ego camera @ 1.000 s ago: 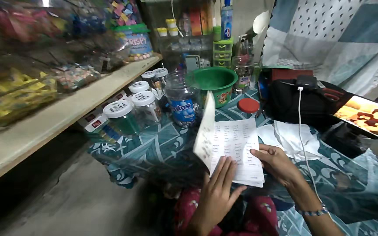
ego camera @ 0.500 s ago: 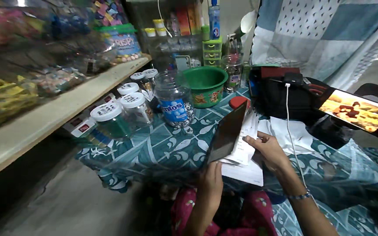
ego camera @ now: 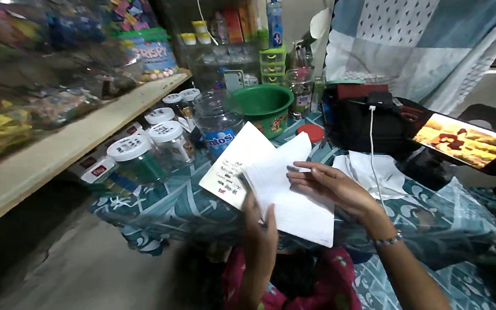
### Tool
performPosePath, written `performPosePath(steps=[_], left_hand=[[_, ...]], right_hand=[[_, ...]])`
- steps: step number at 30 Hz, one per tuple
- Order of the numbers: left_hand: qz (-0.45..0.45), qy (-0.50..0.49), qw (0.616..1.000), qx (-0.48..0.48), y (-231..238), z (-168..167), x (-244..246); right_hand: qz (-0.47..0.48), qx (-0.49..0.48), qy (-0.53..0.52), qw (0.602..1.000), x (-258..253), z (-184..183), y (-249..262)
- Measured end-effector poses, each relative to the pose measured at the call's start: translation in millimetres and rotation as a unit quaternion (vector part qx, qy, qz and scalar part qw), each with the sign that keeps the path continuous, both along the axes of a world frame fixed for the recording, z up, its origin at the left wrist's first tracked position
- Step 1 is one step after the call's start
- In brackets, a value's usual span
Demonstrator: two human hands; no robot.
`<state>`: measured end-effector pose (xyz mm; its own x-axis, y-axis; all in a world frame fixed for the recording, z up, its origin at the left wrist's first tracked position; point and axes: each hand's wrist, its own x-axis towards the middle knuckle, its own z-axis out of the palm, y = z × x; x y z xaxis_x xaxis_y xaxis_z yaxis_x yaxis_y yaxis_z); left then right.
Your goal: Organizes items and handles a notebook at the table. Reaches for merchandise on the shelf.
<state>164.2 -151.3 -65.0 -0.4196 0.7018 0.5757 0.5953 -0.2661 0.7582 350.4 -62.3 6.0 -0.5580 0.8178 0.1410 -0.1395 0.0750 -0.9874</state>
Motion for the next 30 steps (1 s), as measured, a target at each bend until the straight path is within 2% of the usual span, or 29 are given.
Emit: performPosePath(steps=[1, 3, 5, 7, 9, 11, 13, 15, 17, 20, 23, 25, 26, 28, 30], left_hand=[[0.028, -0.01, 0.999, 0.015, 3.1, 2.6, -3.0], [0.063, -0.015, 0.997, 0.046, 6.2, 6.0, -9.9], [0.092, 0.02, 0.994, 0.063, 7.4, 5.1, -14.7], [0.114, 0.098, 0.985, 0.083, 10.0, 0.8, -18.8], [0.134, 0.155, 0.974, 0.094, 13.6, -1.7, -21.8], [0.143, 0.158, 0.971, 0.109, 18.0, -4.1, -21.6], [0.138, 0.147, 0.974, 0.102, 16.4, -3.8, -16.2], [0.133, 0.143, 0.978, 0.078, 9.8, -0.3, -5.7], [0.135, 0.159, 0.977, 0.047, 5.1, 2.8, 2.3], [0.112, 0.214, 0.97, 0.015, 1.8, 4.6, -2.0], [0.007, 0.195, 0.98, 0.041, -1.4, 6.0, -6.7], [-0.112, 0.064, 0.99, 0.057, -8.2, 8.4, -5.9], [-0.181, -0.032, 0.981, 0.062, -11.8, 9.7, -4.5], [-0.27, -0.21, 0.938, 0.052, -18.3, 10.9, -1.3], [-0.301, -0.282, 0.91, 0.043, -21.2, 13.9, -0.6]], right_hand=[[-0.036, 0.073, -0.072, 0.994, 4.3, 1.2, -0.3], [-0.075, 0.203, -0.197, 0.956, 20.5, -4.5, -11.2], [-0.043, 0.314, -0.276, 0.907, 35.5, -18.7, -37.5], [-0.029, 0.406, -0.318, 0.856, 34.1, -43.6, -66.8], [-0.083, 0.469, -0.324, 0.817, 22.5, -69.8, -85.2], [-0.2, 0.533, -0.274, 0.775, 16.0, -85.8, -86.8], [-0.28, 0.581, -0.227, 0.729, 19.5, -84.0, -82.5], [-0.314, 0.607, -0.195, 0.704, 24.7, -73.4, -76.9], [-0.324, 0.616, -0.163, 0.7, 27.8, -56.4, -68.9], [-0.312, 0.615, -0.119, 0.714, 28.9, -24.6, -57.9], [-0.249, 0.619, -0.113, 0.736, 23.2, 9.9, -43.3], [-0.188, 0.62, -0.1, 0.756, 10.7, 27.1, -27.0], [-0.161, 0.617, -0.088, 0.765, 2.0, 32.8, -17.8], [-0.12, 0.611, -0.062, 0.78, -16.6, 38.2, -1.0], [-0.091, 0.607, -0.05, 0.788, -33.1, 38.9, 10.3]])
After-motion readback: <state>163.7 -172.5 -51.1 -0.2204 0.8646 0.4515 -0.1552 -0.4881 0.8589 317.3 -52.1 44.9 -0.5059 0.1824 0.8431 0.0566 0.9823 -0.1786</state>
